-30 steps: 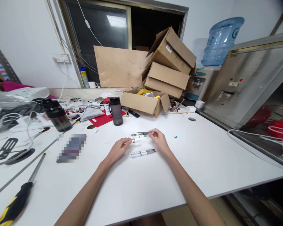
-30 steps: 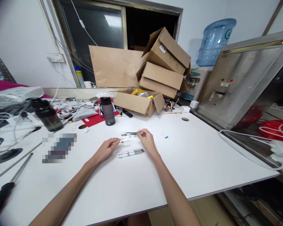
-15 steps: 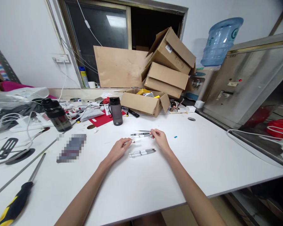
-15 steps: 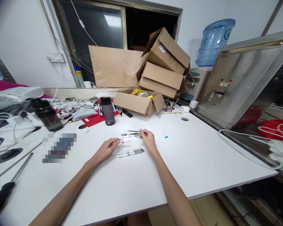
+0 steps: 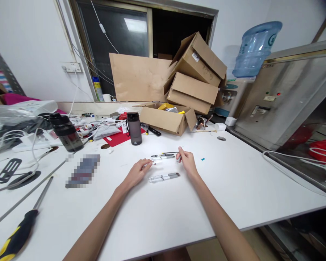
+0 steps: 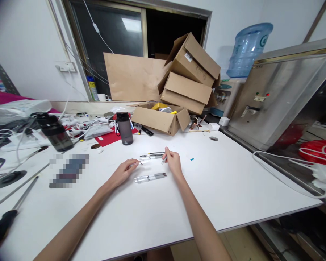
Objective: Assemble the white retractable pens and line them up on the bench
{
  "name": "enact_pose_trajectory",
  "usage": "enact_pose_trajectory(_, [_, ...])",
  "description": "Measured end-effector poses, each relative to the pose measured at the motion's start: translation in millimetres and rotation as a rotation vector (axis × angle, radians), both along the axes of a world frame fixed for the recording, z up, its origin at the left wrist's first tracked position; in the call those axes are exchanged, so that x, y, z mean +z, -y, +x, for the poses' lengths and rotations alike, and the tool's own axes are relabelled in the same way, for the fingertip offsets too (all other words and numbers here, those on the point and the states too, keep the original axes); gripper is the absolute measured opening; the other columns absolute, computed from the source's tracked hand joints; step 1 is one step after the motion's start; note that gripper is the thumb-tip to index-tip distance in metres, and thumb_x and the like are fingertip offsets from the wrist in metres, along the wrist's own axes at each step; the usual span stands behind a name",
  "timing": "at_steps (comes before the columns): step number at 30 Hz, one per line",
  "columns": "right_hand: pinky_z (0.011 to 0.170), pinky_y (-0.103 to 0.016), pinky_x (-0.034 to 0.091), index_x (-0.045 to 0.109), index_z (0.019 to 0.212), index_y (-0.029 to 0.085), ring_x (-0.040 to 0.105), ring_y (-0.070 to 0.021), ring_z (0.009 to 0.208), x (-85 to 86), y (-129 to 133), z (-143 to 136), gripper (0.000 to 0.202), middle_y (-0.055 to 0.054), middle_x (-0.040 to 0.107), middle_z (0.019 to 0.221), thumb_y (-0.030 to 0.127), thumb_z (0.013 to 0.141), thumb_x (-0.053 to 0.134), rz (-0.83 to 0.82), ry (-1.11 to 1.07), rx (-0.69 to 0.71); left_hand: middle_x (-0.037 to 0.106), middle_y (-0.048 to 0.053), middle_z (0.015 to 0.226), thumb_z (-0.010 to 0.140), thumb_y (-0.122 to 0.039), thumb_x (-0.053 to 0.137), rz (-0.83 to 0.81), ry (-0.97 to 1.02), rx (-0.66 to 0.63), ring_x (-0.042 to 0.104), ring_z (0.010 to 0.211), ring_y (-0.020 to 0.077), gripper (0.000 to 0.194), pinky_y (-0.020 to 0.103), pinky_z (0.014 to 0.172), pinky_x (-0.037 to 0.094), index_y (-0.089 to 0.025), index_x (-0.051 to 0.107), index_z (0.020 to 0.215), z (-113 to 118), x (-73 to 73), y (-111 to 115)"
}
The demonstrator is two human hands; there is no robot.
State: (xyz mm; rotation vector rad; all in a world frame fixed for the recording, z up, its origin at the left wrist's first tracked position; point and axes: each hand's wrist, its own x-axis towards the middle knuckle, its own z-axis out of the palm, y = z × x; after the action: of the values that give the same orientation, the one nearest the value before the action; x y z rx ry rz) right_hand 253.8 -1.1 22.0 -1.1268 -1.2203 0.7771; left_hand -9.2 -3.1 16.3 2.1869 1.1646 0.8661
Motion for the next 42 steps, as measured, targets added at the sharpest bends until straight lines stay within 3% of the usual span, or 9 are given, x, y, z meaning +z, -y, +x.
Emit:
enact_pose_trajectory(10, [0.068,-0.030,0.038,0.050,0.055,0.021,0.048,-0.0162,0.063,1.1,1,0,0.054,-0.001,0.054,0.062,0.061,0.093,0.052,0.083,-0.004,0.129,0.062,0.004,0.096,0.103,-0.052,0.038,-0.039,0.071,-0.016,0.060,0.087,0.0217,0.045,0.032,0.086,0.044,-0.022,0.072,0.104,0,5.6,2])
enact_pose_trajectory(16, [0.070,-0.029,0.041,0.060,0.065,0.021,0.050,-0.0168,0.068,6.8,4,1,0.040,-0.001,0.056,0.070,0.051,0.091,0.057,0.117,0.033,0.159,0.064,0.004,0.103,0.101,-0.052,0.041,-0.052,0.111,-0.003,0.060,0.092,0.0222,0.042,0.032,0.088,0.043,-0.021,0.070,0.108,2,6.0,3])
enact_pose_trajectory(22, [0.069,-0.028,0.043,0.063,0.072,0.021,0.052,-0.0170,0.070,7.8,3,0,0.030,-0.002,0.061,0.076,0.048,0.085,0.063,0.089,0.017,0.155,0.067,0.001,0.085,0.097,-0.056,0.044,-0.108,0.122,0.017,0.055,0.073,0.0188,0.045,0.029,0.073,0.045,-0.021,0.069,0.110,4,8.4,6])
enact_pose_trajectory(31, [0.070,-0.029,0.046,0.065,0.075,0.020,0.054,-0.0176,0.072,2.2,2,2,0.032,-0.003,0.064,0.077,0.052,0.081,0.066,0.018,0.060,0.165,0.071,0.006,0.107,0.097,-0.053,0.045,-0.072,0.136,0.104,0.062,0.083,0.0216,0.044,0.033,0.084,0.051,-0.020,0.067,0.115,1,3.1,0])
enact_pose_trajectory(42, [0.073,-0.029,0.046,0.068,0.084,0.020,0.056,-0.0165,0.075,-3.6,-1,8,0.029,-0.003,0.065,0.084,0.048,0.080,0.069,0.025,0.069,0.204,0.068,0.008,0.122,0.096,-0.049,0.045,-0.007,0.167,0.178,0.063,0.109,0.0253,0.040,0.036,0.099,0.047,-0.020,0.066,0.115,-7,-7.9,-13])
